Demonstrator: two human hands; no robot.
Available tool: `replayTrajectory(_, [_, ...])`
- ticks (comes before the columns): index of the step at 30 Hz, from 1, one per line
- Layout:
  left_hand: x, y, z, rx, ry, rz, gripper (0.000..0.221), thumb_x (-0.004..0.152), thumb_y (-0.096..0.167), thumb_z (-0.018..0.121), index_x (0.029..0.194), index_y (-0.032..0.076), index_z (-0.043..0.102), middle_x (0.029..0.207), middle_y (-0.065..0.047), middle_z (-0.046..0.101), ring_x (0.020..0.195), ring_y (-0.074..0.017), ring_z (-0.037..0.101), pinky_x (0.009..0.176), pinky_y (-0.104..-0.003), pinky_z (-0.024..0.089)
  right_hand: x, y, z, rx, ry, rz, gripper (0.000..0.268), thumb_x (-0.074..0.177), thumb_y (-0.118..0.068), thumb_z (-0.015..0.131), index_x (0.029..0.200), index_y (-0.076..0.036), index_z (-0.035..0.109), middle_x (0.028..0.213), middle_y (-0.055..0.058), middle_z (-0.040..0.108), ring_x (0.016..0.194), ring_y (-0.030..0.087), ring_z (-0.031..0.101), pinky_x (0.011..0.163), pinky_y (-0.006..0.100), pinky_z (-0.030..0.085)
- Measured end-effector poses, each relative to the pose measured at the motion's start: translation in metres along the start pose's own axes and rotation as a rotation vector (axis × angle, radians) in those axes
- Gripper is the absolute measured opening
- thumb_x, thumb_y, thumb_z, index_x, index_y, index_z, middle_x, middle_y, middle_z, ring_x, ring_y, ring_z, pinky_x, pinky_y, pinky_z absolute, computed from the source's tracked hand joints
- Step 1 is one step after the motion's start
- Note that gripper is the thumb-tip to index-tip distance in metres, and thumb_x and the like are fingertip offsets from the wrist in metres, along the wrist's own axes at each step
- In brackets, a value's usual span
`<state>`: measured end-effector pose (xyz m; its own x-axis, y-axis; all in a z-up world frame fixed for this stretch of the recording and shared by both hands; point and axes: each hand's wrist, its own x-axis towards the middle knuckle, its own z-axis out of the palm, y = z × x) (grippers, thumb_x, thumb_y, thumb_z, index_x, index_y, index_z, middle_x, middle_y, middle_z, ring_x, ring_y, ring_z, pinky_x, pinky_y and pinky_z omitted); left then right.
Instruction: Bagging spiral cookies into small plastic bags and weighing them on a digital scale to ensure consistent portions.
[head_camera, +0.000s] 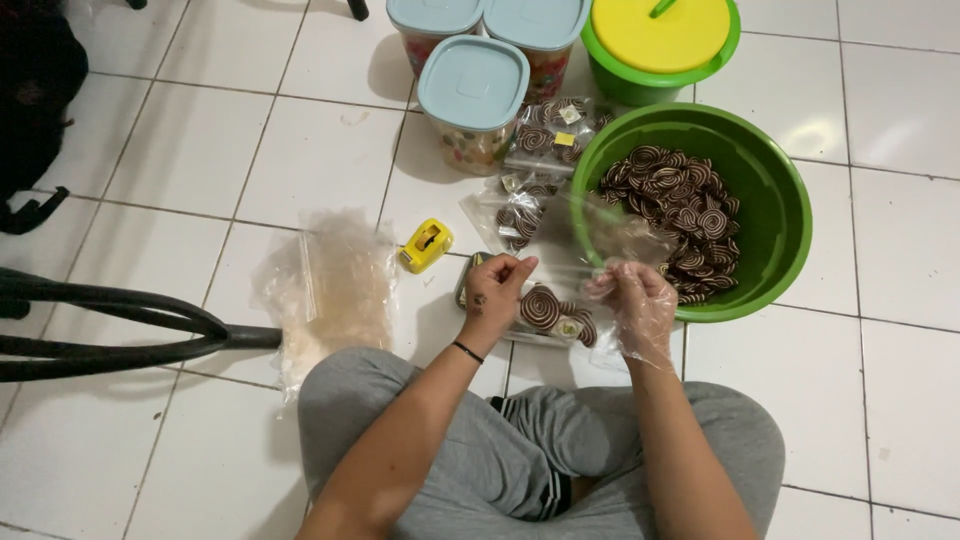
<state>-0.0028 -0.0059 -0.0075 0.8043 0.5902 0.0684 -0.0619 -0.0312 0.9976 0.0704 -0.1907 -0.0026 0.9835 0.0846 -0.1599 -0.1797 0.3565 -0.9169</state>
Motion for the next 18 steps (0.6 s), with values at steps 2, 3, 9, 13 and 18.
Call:
replayTrajectory(2, [0.005, -0.006, -0.001, -0.035, -0.054, 0.014, 0.029, 0.092, 0.023, 0.079, 0.068, 0.008, 0.071, 0.052, -0.003, 0.053, 0.056, -0.0075, 0.049, 0.054, -0.023, 0.041, 0.003, 0.002, -0.01, -0.001, -0.031, -0.021, 0.012, 0.101, -0.013, 0.065, 0.099, -0.001, 0.067, 0.077, 0.023, 0.071, 0.067, 0.03, 0.075, 0.062, 0.041, 0.066])
replayTrajectory(3, [0.008, -0.01, -0.001, -0.07, -0.107, 0.029, 0.029, 0.093, 0.025, 0.079, 0.07, 0.009, 0.072, 0.058, -0.004, 0.059, 0.06, -0.008, 0.052, 0.058, -0.023, 0.044, 0.005, 0.003, -0.015, -0.002, -0.062, -0.042, 0.012, 0.1, -0.014, 0.067, 0.098, -0.002, 0.067, 0.077, 0.025, 0.07, 0.067, 0.032, 0.075, 0.062, 0.044, 0.066])
replayTrajectory(9, [0.011, -0.001, -0.004, -0.275, -0.458, -0.045, 0.024, 0.092, 0.015, 0.082, 0.112, 0.004, 0.076, 0.1, -0.015, 0.078, 0.1, -0.0219, 0.072, 0.082, -0.033, 0.057, -0.009, -0.006, -0.007, -0.09, -0.187, -0.052, 0.01, 0.095, -0.009, 0.072, 0.091, 0.0, 0.069, 0.079, 0.02, 0.072, 0.069, 0.027, 0.074, 0.061, 0.041, 0.065])
replayTrajectory(13, [0.008, 0.005, -0.005, -0.284, -0.516, -0.122, 0.01, 0.098, 0.015, 0.073, 0.097, 0.006, 0.077, 0.084, -0.011, 0.078, 0.082, -0.0171, 0.075, 0.071, -0.026, 0.059, -0.021, -0.019, 0.005, -0.141, -0.22, -0.099, 0.007, 0.091, -0.004, 0.076, 0.091, 0.001, 0.072, 0.079, 0.019, 0.073, 0.067, 0.023, 0.072, 0.06, 0.041, 0.064])
replayTrajectory(18, [0.014, -0.009, -0.003, -0.399, -0.445, -0.258, 0.023, 0.106, 0.026, 0.06, 0.106, 0.006, 0.07, 0.082, -0.016, 0.078, 0.075, -0.0235, 0.078, 0.06, -0.022, 0.06, -0.018, -0.047, 0.006, -0.334, -0.387, -0.078, 0.032, 0.08, -0.006, 0.084, 0.108, 0.004, 0.072, 0.096, 0.023, 0.075, 0.089, 0.032, 0.074, 0.079, 0.046, 0.063])
